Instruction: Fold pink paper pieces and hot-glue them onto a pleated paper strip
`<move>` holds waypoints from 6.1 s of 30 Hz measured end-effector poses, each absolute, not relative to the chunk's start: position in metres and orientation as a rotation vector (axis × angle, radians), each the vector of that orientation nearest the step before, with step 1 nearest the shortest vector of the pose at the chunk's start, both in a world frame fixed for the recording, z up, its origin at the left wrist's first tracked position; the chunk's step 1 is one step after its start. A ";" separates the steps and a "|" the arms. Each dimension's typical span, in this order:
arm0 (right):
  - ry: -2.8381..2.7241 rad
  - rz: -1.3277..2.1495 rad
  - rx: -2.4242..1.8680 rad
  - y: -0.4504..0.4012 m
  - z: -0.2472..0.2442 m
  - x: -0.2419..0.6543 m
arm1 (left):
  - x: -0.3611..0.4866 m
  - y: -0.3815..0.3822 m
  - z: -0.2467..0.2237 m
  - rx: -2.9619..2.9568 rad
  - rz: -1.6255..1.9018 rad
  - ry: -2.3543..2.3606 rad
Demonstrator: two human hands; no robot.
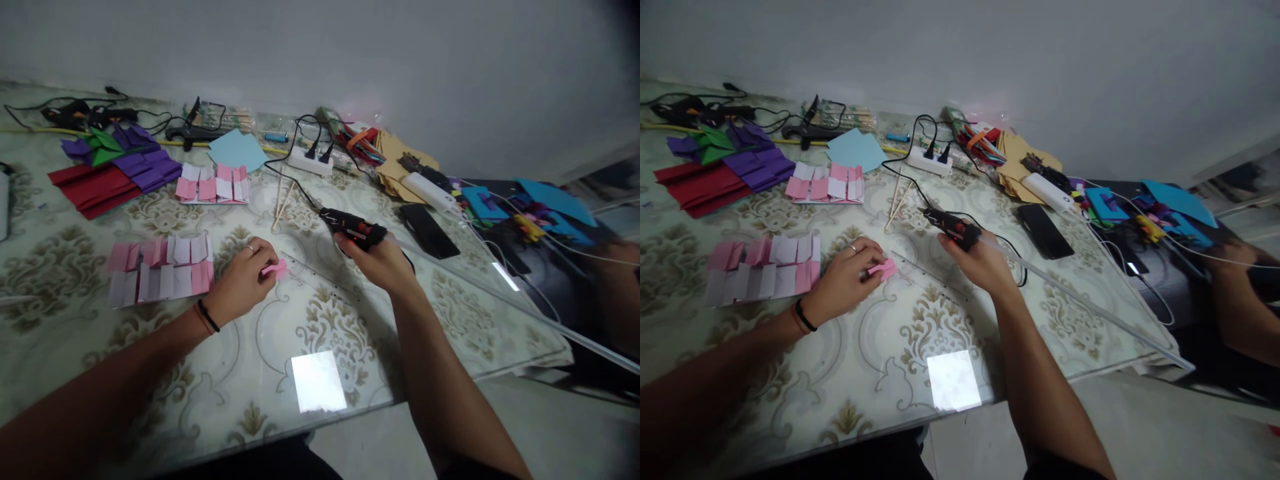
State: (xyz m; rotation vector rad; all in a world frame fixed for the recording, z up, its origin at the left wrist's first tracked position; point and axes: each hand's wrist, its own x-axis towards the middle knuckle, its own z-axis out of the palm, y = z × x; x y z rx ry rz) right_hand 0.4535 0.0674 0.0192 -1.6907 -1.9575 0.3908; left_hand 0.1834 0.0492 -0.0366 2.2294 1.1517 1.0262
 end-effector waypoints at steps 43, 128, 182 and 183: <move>-2.164 0.722 -1.182 0.043 0.025 0.415 | 0.187 0.035 0.000 2.124 0.820 1.146; -2.114 1.111 -1.047 0.002 0.008 0.364 | 0.140 -0.029 0.004 2.381 0.865 1.317; -2.377 0.953 -0.904 0.010 -0.009 0.368 | 0.133 -0.024 -0.008 2.460 0.406 1.237; -2.377 0.946 -0.905 0.010 -0.009 0.368 | 0.133 -0.024 -0.009 2.475 0.425 1.233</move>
